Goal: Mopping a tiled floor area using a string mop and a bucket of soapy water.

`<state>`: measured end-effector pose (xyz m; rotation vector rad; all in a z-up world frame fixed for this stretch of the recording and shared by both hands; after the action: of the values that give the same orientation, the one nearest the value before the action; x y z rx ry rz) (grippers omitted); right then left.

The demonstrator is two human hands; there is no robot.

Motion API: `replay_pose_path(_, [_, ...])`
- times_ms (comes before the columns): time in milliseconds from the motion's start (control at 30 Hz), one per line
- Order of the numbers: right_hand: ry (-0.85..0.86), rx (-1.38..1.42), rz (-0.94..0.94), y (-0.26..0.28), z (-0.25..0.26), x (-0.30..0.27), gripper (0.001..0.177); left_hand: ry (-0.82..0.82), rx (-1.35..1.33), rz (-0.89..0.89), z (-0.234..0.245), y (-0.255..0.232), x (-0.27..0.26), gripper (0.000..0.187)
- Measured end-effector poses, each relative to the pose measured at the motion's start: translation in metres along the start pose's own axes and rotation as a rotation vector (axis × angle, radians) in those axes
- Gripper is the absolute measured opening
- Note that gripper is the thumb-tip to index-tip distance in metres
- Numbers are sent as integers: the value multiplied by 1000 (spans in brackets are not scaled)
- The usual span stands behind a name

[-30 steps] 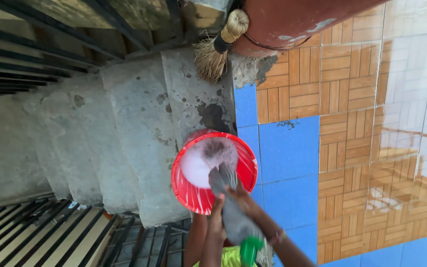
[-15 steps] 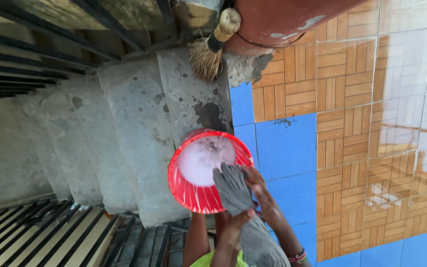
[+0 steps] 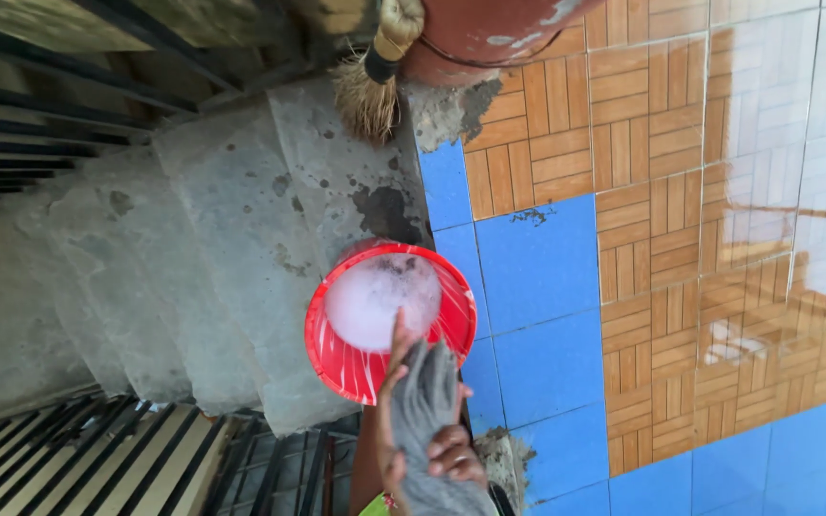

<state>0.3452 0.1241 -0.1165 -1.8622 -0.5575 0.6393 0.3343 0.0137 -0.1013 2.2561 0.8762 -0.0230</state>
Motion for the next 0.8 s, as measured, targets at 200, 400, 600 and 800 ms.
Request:
replay_pose_path(200, [-124, -974, -224, 56, -14, 35, 85, -245, -126, -90, 12, -30, 11, 111])
replay_pose_path(400, [-251, -1261, -329, 130, -27, 24, 44, -197, 128, 6, 63, -54, -7, 49])
replay_pose_path(600, [-1140, -1631, -531, 213, -12, 18, 37, -405, 361, 3, 70, -61, -5, 55])
replay_pose_path(800, [-1159, -1833, -1061, 154, -8, 38, 28, -469, 562, -9, 258, -132, -78, 56])
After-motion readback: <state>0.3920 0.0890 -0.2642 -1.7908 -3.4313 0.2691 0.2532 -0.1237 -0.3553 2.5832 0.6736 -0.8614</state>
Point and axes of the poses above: each hand's wrist, its own x-axis towards the middle knuckle, its own z-axis out of the back of the hand, y = z × x, the point moved 9 cm from there along x, towards the middle knuckle, and after that the axes turned 5 degrees about -z, right-handed, at the moved point
